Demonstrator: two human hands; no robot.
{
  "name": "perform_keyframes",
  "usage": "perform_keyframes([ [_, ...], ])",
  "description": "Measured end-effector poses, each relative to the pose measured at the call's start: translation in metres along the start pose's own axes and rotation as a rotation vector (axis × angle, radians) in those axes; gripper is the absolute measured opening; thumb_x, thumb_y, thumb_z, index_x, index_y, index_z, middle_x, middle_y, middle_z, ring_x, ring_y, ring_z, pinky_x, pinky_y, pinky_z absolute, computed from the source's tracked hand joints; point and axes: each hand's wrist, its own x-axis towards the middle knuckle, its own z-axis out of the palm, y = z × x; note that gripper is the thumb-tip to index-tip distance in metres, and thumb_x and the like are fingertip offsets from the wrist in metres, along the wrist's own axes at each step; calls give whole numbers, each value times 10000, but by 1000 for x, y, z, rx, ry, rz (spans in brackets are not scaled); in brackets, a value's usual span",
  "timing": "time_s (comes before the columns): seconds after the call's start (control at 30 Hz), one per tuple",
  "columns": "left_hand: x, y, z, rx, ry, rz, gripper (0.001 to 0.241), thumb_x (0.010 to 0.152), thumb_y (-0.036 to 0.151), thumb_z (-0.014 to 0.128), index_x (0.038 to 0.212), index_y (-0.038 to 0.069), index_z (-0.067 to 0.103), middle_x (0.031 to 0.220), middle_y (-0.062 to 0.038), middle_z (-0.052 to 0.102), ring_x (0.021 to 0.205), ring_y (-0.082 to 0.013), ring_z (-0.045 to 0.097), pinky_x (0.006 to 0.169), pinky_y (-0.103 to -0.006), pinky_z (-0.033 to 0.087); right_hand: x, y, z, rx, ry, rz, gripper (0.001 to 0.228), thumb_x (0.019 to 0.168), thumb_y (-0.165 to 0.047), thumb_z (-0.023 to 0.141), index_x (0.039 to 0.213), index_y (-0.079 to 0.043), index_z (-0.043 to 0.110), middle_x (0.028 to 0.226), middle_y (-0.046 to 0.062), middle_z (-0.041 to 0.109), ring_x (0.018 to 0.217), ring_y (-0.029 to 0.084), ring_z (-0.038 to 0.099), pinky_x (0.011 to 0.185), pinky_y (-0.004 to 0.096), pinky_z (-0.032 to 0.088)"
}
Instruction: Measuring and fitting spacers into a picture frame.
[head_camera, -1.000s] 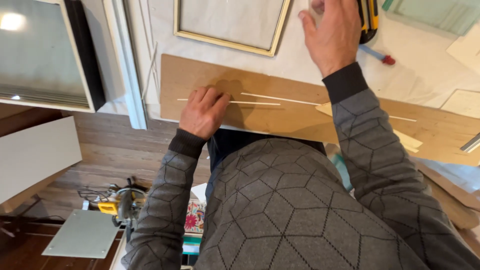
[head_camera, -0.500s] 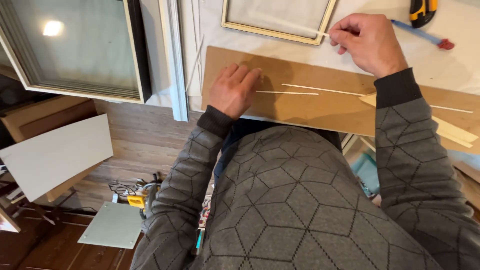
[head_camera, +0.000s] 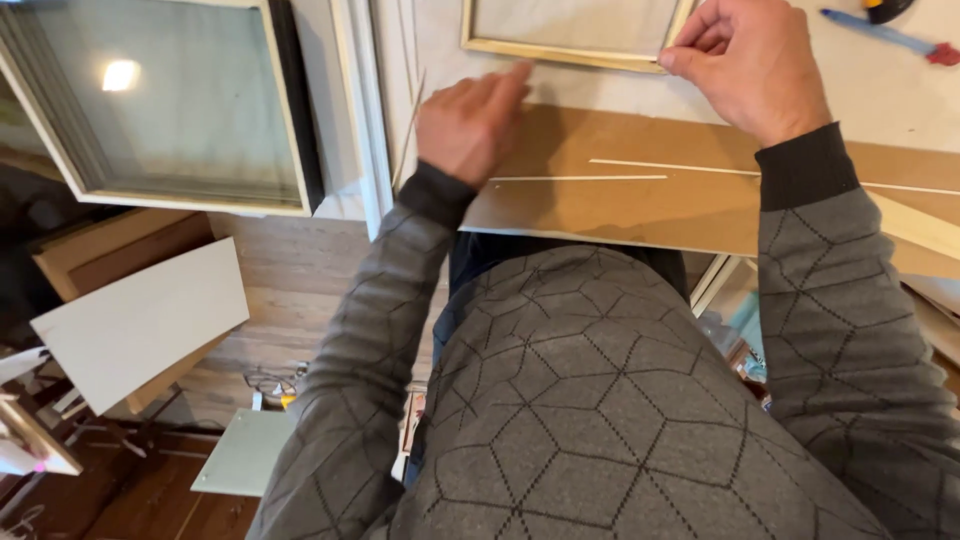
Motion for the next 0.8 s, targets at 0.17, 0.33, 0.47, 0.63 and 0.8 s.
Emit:
perform_keyframes([
  [0.17, 6, -1, 33, 106, -17, 44, 259, 1015, 215, 691, 1263, 151, 655, 803, 16, 677, 632, -162, 640, 516, -337, 496, 2, -4, 9, 23, 9, 28, 154, 997, -50, 819, 976, 36, 692, 964, 86, 753, 854, 110, 703, 774, 249, 567],
  [0.33, 3, -4, 41, 105, 32, 5, 230, 1014, 208, 666, 1240, 168, 654, 844, 34, 688, 661, -149, 655, 514, -314, 498, -1, 3, 16, -78, 49, -74, 158, 1006, -31, 829, 1011, 47, 692, 996, 101, 756, 881, 120, 718, 795, 261, 580],
  [0.47, 6, -5, 42, 96, 27, -26, 184, 1020, 228, 677, 1194, 170, 672, 798, 37, 677, 618, -150, 642, 492, -321, 489, -1, -1, 20, -5, 43, -30, 180, 1009, -52, 824, 1002, 40, 670, 991, 87, 754, 881, 116, 716, 799, 258, 585],
  [0.63, 7, -4, 40, 80, 75, -55, 135, 1024, 243, 673, 1142, 178, 667, 840, 37, 696, 651, -168, 661, 520, -334, 498, -1, -5, 20, -71, 69, -61, 145, 1016, -36, 828, 999, 38, 704, 978, 97, 757, 869, 129, 718, 794, 262, 582],
  [0.8, 8, -1, 37, 49, 88, -70, 114, 1018, 241, 681, 1114, 182, 661, 854, 39, 705, 680, -174, 677, 538, -340, 503, -10, -17, 6, -121, 152, -159, 89, 986, 46, 784, 1025, 73, 709, 936, 137, 740, 833, 155, 709, 743, 268, 567],
])
